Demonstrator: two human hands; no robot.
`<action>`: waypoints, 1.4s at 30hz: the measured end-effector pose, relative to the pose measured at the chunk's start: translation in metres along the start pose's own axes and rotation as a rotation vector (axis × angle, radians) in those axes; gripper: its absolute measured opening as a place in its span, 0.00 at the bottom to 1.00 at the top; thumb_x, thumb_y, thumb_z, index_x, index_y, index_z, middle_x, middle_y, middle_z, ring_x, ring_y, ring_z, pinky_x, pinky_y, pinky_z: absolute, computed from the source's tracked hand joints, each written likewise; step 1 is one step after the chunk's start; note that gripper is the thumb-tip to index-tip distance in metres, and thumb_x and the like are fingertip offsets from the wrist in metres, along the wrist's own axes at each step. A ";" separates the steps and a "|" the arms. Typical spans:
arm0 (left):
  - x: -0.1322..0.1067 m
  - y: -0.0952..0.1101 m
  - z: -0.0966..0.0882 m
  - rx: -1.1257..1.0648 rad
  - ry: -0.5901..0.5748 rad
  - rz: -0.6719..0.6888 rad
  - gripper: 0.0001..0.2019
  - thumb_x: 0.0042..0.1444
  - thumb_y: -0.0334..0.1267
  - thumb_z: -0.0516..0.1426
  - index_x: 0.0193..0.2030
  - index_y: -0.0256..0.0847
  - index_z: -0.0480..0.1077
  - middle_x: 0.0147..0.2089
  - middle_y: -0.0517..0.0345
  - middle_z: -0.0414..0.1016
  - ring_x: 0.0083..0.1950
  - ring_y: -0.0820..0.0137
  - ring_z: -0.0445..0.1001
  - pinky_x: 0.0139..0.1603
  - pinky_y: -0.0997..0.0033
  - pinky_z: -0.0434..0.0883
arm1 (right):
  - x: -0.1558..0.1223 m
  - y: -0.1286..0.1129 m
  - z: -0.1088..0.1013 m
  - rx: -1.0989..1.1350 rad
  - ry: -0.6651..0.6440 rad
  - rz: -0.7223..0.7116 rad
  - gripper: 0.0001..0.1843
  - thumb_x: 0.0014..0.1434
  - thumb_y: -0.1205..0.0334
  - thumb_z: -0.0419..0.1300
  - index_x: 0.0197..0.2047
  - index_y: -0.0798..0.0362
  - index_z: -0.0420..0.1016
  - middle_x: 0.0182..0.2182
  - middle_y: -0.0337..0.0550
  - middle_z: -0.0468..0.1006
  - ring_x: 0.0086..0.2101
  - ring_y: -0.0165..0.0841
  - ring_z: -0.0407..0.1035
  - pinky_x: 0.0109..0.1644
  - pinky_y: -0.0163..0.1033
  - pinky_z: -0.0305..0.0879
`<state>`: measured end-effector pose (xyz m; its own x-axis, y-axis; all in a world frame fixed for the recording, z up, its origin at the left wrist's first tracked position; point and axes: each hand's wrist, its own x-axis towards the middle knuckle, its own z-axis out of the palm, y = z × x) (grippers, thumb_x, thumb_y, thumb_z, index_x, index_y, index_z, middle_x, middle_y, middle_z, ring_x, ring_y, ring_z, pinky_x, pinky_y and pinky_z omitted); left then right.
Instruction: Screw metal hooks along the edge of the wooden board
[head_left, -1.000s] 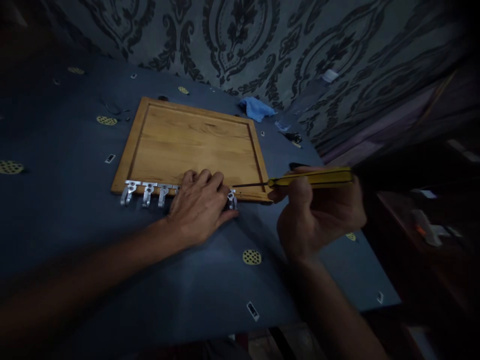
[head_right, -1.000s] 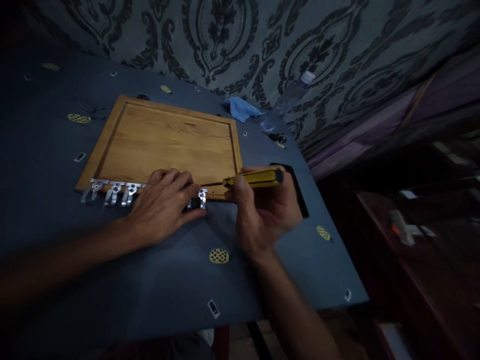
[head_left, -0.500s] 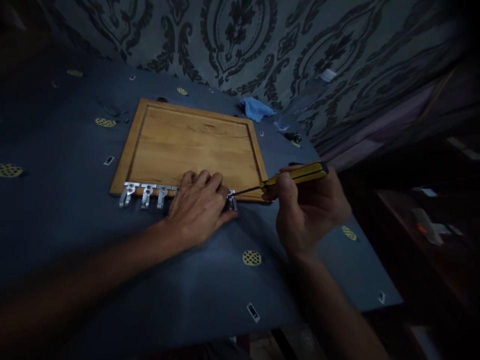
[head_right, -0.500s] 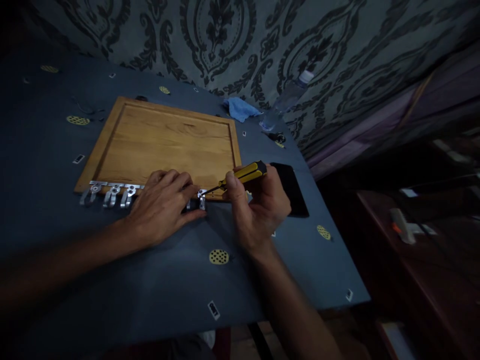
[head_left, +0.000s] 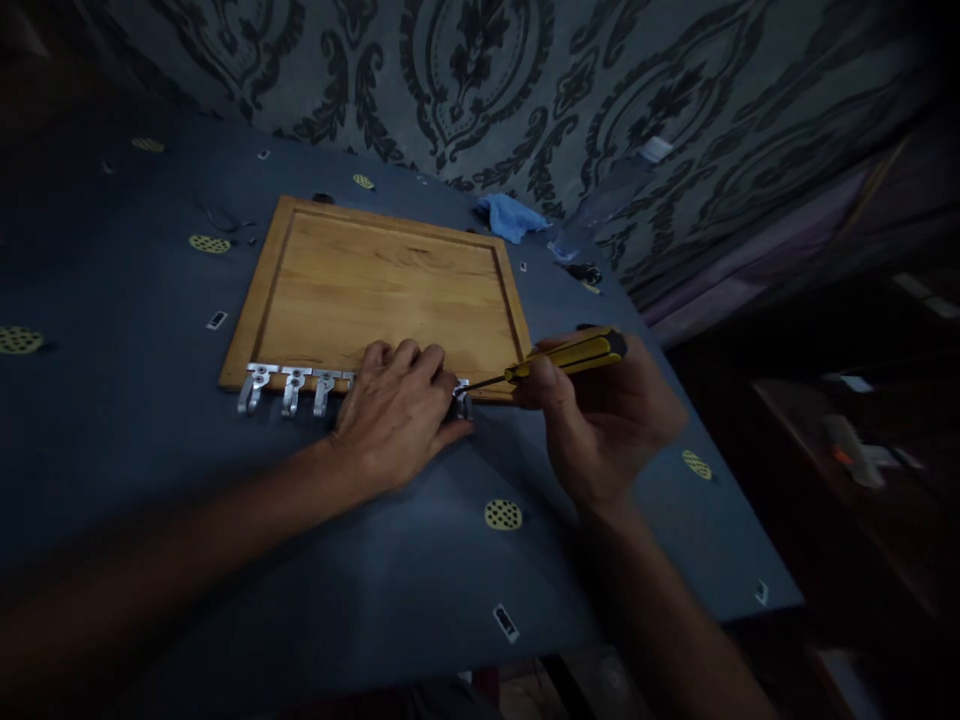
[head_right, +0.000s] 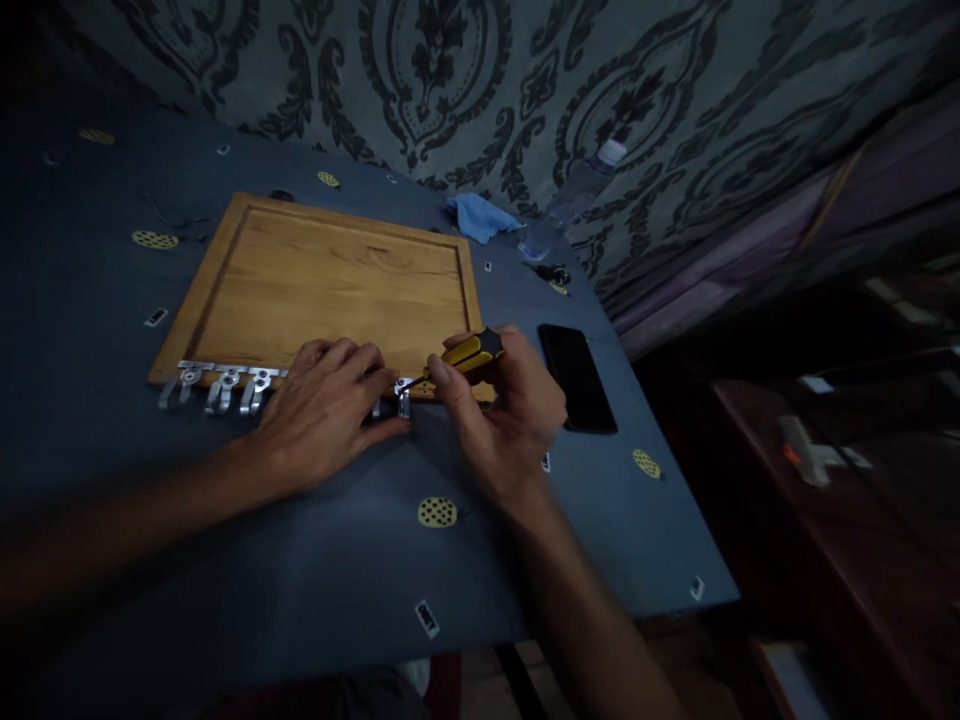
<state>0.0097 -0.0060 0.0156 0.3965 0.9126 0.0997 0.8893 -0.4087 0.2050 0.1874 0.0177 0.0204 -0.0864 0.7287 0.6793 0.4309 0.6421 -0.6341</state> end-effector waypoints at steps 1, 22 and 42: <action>0.000 0.000 0.000 -0.002 0.005 0.002 0.21 0.67 0.53 0.57 0.53 0.36 0.76 0.52 0.45 0.74 0.57 0.51 0.69 0.57 0.49 0.63 | 0.000 0.000 0.000 0.001 -0.016 -0.009 0.03 0.63 0.57 0.67 0.41 0.45 0.79 0.30 0.36 0.77 0.29 0.32 0.75 0.31 0.38 0.72; 0.000 0.000 0.000 -0.002 -0.002 -0.002 0.22 0.67 0.54 0.57 0.55 0.36 0.76 0.53 0.45 0.74 0.58 0.51 0.69 0.58 0.48 0.63 | -0.004 0.000 0.001 -0.114 0.038 0.018 0.07 0.62 0.54 0.68 0.35 0.47 0.78 0.28 0.36 0.78 0.25 0.31 0.72 0.28 0.38 0.69; 0.000 0.001 -0.002 0.006 -0.021 -0.004 0.23 0.67 0.54 0.57 0.54 0.36 0.75 0.54 0.45 0.74 0.59 0.51 0.69 0.59 0.46 0.65 | -0.005 0.009 0.004 -0.116 0.068 0.004 0.11 0.65 0.49 0.65 0.40 0.48 0.77 0.30 0.35 0.79 0.28 0.30 0.74 0.32 0.38 0.71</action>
<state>0.0098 -0.0066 0.0172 0.3973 0.9143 0.0787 0.8923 -0.4049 0.1997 0.1879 0.0210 0.0100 -0.0249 0.7110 0.7027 0.5328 0.6042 -0.5925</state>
